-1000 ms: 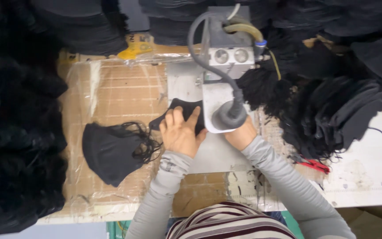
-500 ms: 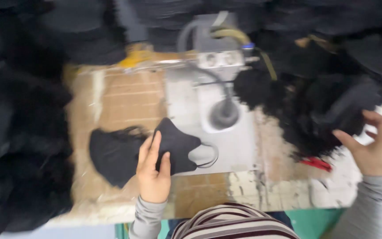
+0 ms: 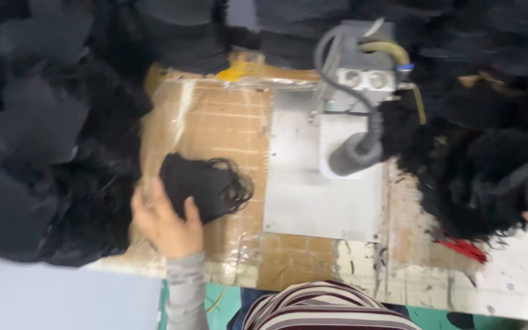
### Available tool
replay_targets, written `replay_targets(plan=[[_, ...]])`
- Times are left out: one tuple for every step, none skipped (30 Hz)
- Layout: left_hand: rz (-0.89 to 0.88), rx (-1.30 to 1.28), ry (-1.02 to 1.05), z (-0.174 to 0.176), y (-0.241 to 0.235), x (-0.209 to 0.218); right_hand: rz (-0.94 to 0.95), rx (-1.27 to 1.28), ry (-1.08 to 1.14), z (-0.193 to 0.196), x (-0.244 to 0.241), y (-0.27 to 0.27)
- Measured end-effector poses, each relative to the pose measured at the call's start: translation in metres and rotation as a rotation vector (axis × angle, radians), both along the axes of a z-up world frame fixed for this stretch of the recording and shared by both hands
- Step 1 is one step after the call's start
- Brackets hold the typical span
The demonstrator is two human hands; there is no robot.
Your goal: The recorder is seen using a specialized ultrasonic welding machine to attach ear loops to black fabric face masks.
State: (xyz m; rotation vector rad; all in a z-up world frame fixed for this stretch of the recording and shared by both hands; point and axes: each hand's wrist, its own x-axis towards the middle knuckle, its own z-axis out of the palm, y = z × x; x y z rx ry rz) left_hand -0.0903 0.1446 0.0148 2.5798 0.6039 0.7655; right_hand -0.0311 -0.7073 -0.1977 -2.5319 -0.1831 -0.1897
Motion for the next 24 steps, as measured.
replay_targets(plan=[[0.020, 0.071, -0.063, 0.007, -0.004, 0.000, -0.066, 0.008, -0.036, 0.012, 0.000, 0.019], [-0.005, 0.059, -0.069, 0.010, -0.011, -0.001, -0.091, -0.003, -0.042, 0.048, 0.003, 0.069], [-0.033, 0.042, -0.084, 0.014, -0.017, -0.003, -0.158, -0.157, -0.113, 0.097, 0.000, 0.123], [-0.057, 0.026, -0.096, 0.018, -0.022, -0.005, -0.220, -0.310, -0.179, 0.159, -0.012, 0.177], [-0.079, 0.017, -0.101, 0.020, -0.032, -0.002, -0.242, -0.320, -0.181, 0.164, -0.011, 0.186], [-0.120, -0.052, -0.139, 0.022, -0.041, -0.001, -0.251, -0.304, -0.195, 0.168, -0.009, 0.196], [-0.160, -0.122, -0.175, 0.025, -0.050, -0.001, -0.259, -0.288, -0.210, 0.172, -0.007, 0.206], [-0.174, -0.128, -0.178, 0.030, -0.058, 0.002, -0.273, -0.293, -0.212, 0.182, -0.007, 0.214], [-0.255, -0.147, -0.137, 0.035, -0.067, 0.004, -0.310, -0.259, -0.187, 0.192, -0.006, 0.222], [-0.331, -0.163, -0.096, 0.040, -0.074, 0.005, -0.343, -0.223, -0.164, 0.202, -0.004, 0.231], [-0.341, -0.166, -0.099, 0.038, -0.085, 0.006, -0.352, -0.227, -0.166, 0.210, -0.015, 0.230], [-0.475, -0.307, -0.023, 0.036, -0.095, 0.007, -0.377, -0.106, -0.153, 0.217, -0.023, 0.230], [-0.609, -0.448, 0.054, 0.034, -0.105, 0.008, -0.400, 0.015, -0.138, 0.225, -0.030, 0.230], [-0.606, -0.445, 0.053, 0.053, -0.123, 0.016, -0.397, 0.018, -0.138, 0.238, -0.032, 0.254], [-0.839, -0.555, 0.051, 0.070, -0.141, 0.024, -0.289, 0.287, -0.025, 0.251, -0.034, 0.278], [-1.075, -0.669, 0.058, 0.088, -0.160, 0.030, -0.182, 0.551, 0.093, 0.265, -0.041, 0.302], [-1.076, -0.671, 0.065, 0.092, -0.171, 0.032, -0.187, 0.552, 0.098, 0.273, -0.036, 0.334], [-1.209, -0.707, 0.041, 0.096, -0.183, 0.037, 0.164, 0.613, 0.129, 0.282, -0.029, 0.365], [-1.342, -0.742, 0.017, 0.101, -0.194, 0.042, 0.518, 0.659, 0.159, 0.292, -0.021, 0.396], [-1.346, -0.737, 0.013, 0.091, -0.187, 0.040, 0.519, 0.658, 0.152, 0.289, -0.014, 0.399], [-1.275, -0.697, -0.005, 0.081, -0.179, 0.039, 0.556, 0.745, 0.250, 0.286, -0.007, 0.403], [-1.197, -0.659, -0.018, 0.071, -0.170, 0.036, 0.596, 0.833, 0.355, 0.283, -0.001, 0.408], [-1.195, -0.656, -0.019, 0.065, -0.159, 0.038, 0.599, 0.834, 0.354, 0.285, 0.014, 0.413], [-1.167, -0.394, -0.027, 0.059, -0.147, 0.039, 0.665, 0.644, 0.194, 0.287, 0.029, 0.419]])
